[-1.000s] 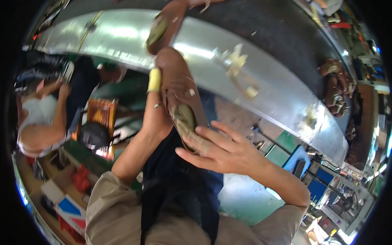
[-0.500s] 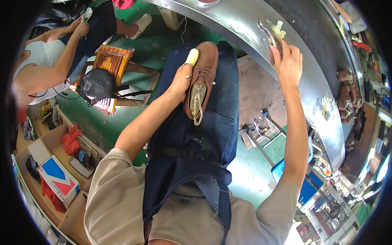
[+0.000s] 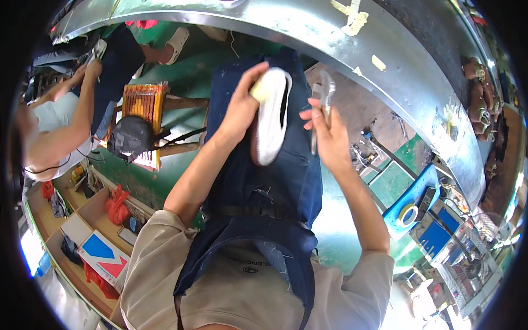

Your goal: Manually lasting shoe uppers onto the last and securing them to the insole using lasting pliers.

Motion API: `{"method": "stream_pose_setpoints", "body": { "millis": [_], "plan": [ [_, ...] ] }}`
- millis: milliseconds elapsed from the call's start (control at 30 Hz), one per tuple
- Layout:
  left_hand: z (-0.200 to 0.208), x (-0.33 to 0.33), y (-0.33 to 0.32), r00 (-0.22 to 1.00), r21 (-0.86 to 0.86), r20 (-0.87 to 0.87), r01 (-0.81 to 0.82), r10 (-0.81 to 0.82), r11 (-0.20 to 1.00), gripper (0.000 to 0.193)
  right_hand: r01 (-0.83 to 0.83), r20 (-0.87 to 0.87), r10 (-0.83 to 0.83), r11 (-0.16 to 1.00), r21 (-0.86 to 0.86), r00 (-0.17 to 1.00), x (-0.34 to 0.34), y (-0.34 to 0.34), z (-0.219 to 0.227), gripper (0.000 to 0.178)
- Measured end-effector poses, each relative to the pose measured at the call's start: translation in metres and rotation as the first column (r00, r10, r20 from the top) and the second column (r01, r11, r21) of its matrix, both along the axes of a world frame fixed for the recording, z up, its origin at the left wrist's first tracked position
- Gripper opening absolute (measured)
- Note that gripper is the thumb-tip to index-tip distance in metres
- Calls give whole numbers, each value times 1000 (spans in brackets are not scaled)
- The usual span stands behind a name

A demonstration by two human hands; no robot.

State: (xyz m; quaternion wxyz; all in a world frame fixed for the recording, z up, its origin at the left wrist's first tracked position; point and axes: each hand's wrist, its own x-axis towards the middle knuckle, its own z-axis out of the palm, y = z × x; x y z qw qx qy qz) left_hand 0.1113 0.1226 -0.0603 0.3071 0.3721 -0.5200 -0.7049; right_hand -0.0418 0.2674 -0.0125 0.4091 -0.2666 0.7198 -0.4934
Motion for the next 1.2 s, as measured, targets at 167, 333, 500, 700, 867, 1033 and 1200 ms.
{"method": "stream_pose_setpoints", "body": {
  "millis": [167,333,500,700,867,1033,1200],
  "plan": [
    [9,20,8,975,-242,191,154,-108,958,58,-91,-344,106,994,62,933,12,-20,3,39],
    [17,23,1,942,-540,321,267,-98,798,60,-99,-485,-3,978,-184,875,5,-42,-15,31],
    [33,33,-7,906,-395,364,362,-218,844,57,-304,-876,-11,936,-179,483,-1,-59,-19,18],
    [24,33,-10,925,-446,349,308,-154,841,47,-54,-306,22,994,-97,952,16,-44,7,18],
    [20,28,-8,859,-538,509,271,52,798,50,-374,389,329,926,43,860,18,-3,18,45],
    [20,25,-6,888,-490,459,228,27,841,47,-361,718,226,932,38,659,7,-23,29,48],
    [26,28,-9,938,-402,341,214,-71,890,45,10,961,135,991,-137,-242,-9,-21,18,46]
  ]
}}
